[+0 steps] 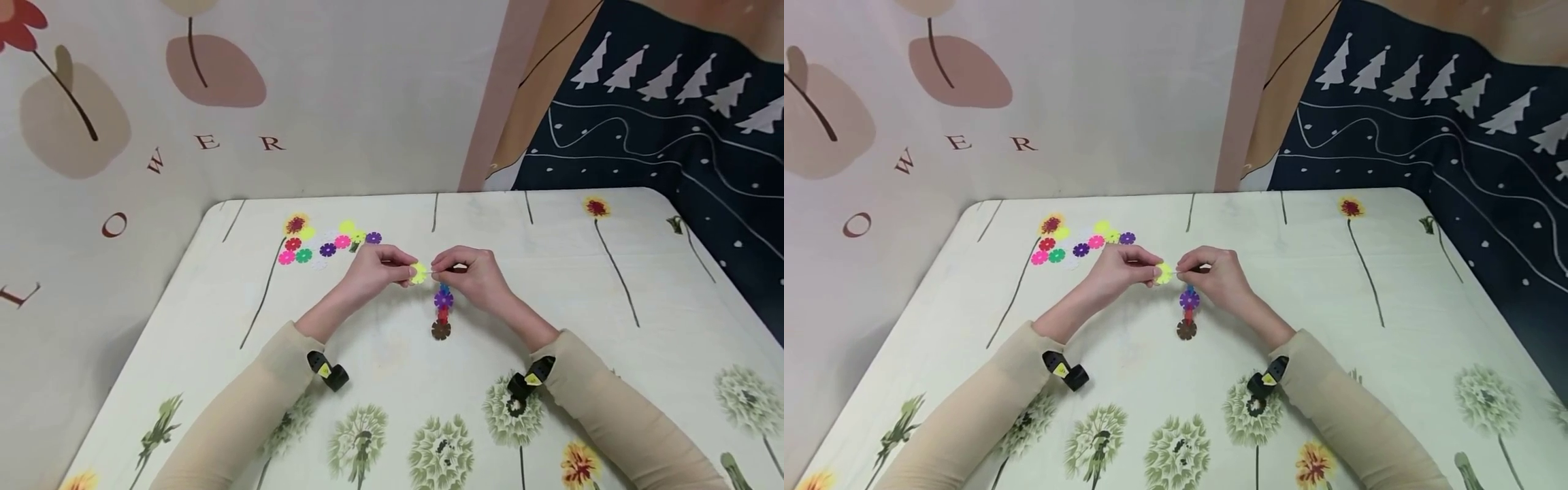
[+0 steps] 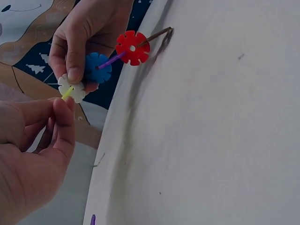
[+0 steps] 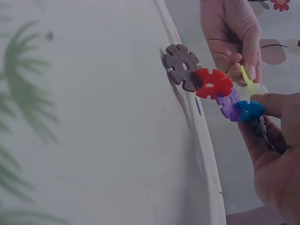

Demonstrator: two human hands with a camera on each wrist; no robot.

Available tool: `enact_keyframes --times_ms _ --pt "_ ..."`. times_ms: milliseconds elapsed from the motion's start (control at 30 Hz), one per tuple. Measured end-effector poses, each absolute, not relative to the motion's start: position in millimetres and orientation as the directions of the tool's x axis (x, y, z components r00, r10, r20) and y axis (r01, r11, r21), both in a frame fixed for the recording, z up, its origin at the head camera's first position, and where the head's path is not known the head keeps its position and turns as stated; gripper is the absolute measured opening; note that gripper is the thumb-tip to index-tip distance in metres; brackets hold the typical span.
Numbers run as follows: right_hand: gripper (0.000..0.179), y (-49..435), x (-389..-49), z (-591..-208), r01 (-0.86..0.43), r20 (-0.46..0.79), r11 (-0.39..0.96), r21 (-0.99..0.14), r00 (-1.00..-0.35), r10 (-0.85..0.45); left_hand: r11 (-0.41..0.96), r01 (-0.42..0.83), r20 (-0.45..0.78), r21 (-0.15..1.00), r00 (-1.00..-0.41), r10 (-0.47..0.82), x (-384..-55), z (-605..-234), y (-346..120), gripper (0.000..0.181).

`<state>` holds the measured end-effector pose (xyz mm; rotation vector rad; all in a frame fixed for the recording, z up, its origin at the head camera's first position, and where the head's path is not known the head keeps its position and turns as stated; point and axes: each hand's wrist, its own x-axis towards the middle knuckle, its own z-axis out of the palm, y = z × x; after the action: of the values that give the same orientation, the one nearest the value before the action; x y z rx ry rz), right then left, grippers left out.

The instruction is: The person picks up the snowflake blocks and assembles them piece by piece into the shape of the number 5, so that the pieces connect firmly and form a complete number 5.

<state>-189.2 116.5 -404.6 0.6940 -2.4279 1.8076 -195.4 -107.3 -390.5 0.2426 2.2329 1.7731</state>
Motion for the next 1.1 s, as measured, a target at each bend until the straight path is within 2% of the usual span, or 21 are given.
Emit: enact_keyframes --times_ms 200,600,767,967,1100 --pt "0.007 114.2 -189.8 -405.7 -0.337 0.241 0.251 -0.908 -0.906 -0.347 0.245 -0.043 -0.116 0.969 -0.95 0.29 -196.2 -393.1 -114.6 0.014" --pt "0.007 116.6 -188.1 -409.2 -0.312 0.217 0.267 -0.912 -0.918 -0.331 0.076 -0.129 -0.147 0.989 -0.931 0.334 -196.6 -396.7 -116.7 0.018" --pt "0.007 116.5 -187.4 -409.3 -0.307 0.211 0.274 -0.912 -0.921 -0.329 0.07 -0.15 -0.165 0.986 -0.926 0.34 -196.2 -397.7 -116.4 0.019" --pt "0.021 115.0 -187.9 -408.0 -0.269 0.169 0.264 -0.926 -0.923 -0.347 0.09 -0.155 -0.176 0.984 -0.926 0.334 -196.0 -395.3 -115.7 0.019" --pt "0.029 112.2 -188.3 -408.0 -0.285 0.172 0.267 -0.921 -0.909 -0.379 0.054 -0.18 -0.188 0.982 -0.926 0.328 -196.4 -396.3 -114.6 0.019"
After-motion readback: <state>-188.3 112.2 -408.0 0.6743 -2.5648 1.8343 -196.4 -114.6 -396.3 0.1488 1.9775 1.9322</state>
